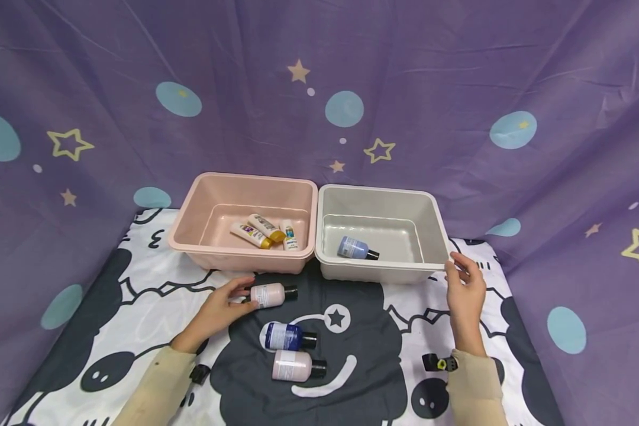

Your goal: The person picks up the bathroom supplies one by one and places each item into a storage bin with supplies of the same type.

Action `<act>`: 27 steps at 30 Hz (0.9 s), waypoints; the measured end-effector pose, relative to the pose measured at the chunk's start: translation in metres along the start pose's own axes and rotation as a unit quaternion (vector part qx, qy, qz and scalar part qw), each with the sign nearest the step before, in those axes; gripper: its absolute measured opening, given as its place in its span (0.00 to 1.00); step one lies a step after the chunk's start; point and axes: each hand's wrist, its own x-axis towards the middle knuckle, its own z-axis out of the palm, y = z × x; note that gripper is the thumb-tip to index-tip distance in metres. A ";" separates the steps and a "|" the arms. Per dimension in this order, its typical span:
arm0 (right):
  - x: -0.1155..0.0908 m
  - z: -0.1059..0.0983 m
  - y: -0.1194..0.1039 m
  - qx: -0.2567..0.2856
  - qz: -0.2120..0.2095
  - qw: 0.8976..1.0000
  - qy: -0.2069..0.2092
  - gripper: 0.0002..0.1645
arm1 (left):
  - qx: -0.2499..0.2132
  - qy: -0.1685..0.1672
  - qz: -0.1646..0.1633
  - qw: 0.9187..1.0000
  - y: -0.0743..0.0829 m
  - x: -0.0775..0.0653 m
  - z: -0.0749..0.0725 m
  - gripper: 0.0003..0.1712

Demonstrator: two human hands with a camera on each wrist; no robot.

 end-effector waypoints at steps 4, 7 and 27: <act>0.000 0.000 0.006 0.066 0.016 0.998 -0.003 0.18 | 0.013 -0.010 -0.013 1.000 -0.002 0.002 0.002 0.36; 0.000 0.001 0.008 0.092 0.031 0.995 -0.006 0.19 | 0.026 -0.011 -0.009 1.000 -0.003 0.004 0.004 0.35; 0.002 0.003 0.014 0.157 0.083 0.984 -0.004 0.19 | 0.027 0.010 -0.038 0.999 -0.004 0.009 0.010 0.35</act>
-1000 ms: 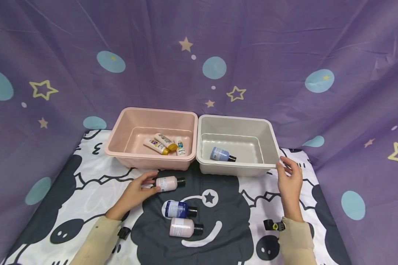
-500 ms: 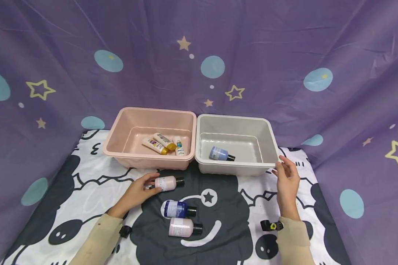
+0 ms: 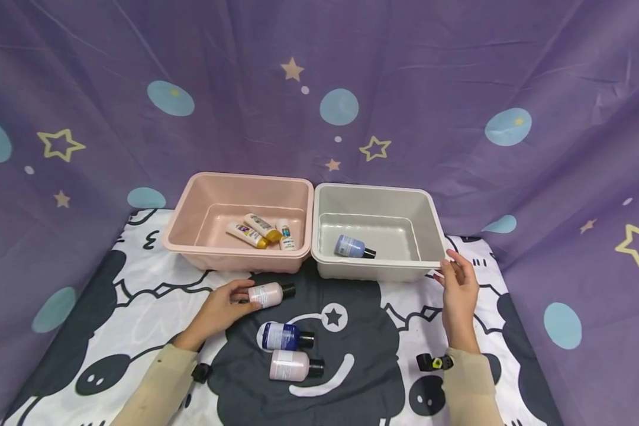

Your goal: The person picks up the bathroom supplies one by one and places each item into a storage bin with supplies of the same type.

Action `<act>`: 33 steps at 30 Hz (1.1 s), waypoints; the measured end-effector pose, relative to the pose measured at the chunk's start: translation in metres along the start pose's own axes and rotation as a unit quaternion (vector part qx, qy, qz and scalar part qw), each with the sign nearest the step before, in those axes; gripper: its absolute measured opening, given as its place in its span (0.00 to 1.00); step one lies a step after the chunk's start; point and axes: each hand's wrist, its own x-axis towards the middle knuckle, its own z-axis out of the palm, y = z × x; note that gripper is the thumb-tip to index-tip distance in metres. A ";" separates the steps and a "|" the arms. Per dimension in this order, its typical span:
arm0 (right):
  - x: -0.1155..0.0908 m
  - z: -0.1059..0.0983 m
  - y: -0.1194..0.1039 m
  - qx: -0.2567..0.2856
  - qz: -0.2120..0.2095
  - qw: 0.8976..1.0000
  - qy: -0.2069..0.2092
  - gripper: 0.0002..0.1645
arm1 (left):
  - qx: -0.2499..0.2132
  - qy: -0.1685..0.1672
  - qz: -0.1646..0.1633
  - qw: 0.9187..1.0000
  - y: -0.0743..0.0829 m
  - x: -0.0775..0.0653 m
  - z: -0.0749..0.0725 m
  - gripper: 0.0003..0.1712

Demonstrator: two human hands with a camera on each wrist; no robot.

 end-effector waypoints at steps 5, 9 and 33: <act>0.000 0.000 0.001 -0.002 0.000 1.000 -0.002 0.20 | -0.021 0.032 -0.010 0.999 0.004 -0.002 0.001 0.34; 0.000 0.000 0.002 -0.005 -0.002 1.000 -0.002 0.19 | -0.036 0.043 -0.022 0.998 0.009 -0.003 0.001 0.35; 0.000 0.000 0.004 -0.011 0.001 1.000 0.000 0.20 | -0.182 -0.032 0.022 0.983 0.084 -0.002 0.002 0.36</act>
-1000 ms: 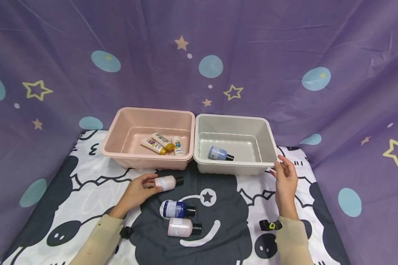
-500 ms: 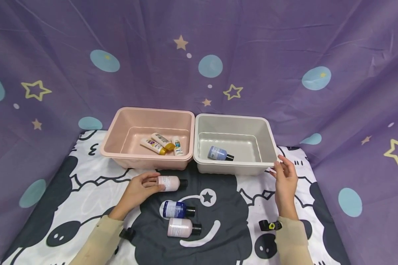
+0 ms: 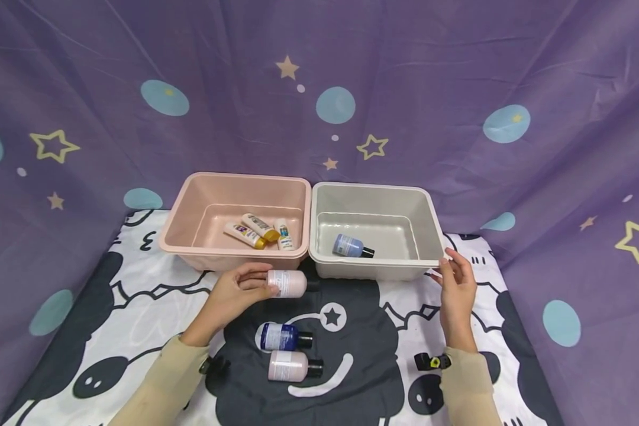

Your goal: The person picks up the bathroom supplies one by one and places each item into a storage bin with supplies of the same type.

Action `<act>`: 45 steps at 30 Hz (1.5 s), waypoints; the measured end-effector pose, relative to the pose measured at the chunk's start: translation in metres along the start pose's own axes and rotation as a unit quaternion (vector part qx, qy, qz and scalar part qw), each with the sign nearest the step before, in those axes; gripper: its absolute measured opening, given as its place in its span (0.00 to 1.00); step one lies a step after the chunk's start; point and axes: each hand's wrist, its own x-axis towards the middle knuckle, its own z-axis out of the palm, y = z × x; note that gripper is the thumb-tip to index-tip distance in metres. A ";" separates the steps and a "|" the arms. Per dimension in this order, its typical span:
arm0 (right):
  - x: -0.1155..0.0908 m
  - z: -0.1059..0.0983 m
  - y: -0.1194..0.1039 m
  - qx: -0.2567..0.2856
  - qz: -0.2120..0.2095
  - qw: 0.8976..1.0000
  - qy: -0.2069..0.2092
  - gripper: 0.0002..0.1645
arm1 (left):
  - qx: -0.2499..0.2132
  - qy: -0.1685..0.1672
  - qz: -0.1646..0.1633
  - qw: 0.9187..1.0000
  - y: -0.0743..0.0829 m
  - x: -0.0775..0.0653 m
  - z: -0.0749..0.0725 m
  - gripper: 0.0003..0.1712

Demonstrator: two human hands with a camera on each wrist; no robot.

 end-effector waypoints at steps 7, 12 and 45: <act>0.000 -0.002 0.001 0.016 -0.019 1.000 -0.012 0.20 | -0.018 -0.028 0.040 0.999 0.028 0.021 0.017 0.32; -0.002 -0.003 0.001 0.026 -0.025 0.999 -0.014 0.20 | -0.026 -0.053 0.075 0.995 0.049 0.046 0.028 0.31; 0.001 0.001 0.003 0.009 -0.032 0.999 -0.011 0.19 | -0.005 -0.184 0.030 0.982 0.113 0.225 0.132 0.31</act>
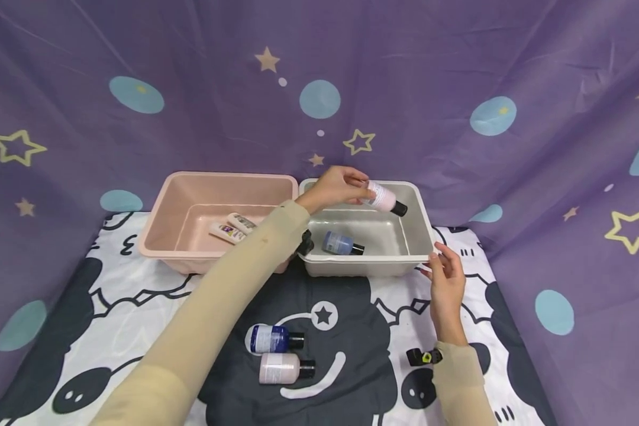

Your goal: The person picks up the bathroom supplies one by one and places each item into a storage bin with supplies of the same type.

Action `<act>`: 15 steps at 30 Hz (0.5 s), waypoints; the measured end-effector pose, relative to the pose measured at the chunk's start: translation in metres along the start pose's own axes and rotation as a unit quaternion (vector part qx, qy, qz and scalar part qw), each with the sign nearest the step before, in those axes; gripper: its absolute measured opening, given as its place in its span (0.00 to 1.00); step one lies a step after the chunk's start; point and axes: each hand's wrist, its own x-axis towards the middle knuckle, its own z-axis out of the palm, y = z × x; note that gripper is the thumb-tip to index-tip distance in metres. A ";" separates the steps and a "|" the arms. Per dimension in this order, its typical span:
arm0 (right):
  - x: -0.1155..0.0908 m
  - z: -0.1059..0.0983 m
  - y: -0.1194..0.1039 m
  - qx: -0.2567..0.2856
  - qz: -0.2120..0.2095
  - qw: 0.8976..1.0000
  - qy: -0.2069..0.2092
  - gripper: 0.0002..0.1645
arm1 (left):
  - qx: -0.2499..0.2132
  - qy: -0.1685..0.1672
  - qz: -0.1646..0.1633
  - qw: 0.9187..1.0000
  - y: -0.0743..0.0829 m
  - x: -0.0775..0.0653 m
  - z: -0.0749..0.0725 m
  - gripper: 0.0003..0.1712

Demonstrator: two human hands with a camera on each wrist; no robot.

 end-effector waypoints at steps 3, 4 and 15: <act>-0.001 0.001 0.001 0.005 -0.001 1.000 -0.002 0.19 | 0.038 0.006 -0.021 0.999 -0.005 0.003 0.001 0.30; -0.001 0.002 0.001 0.010 0.000 1.000 -0.003 0.19 | 0.050 0.009 -0.028 0.998 -0.007 0.003 0.000 0.29; 0.000 0.006 0.002 0.016 0.000 1.000 -0.005 0.19 | 0.138 0.066 -0.071 0.986 -0.016 -0.001 -0.007 0.25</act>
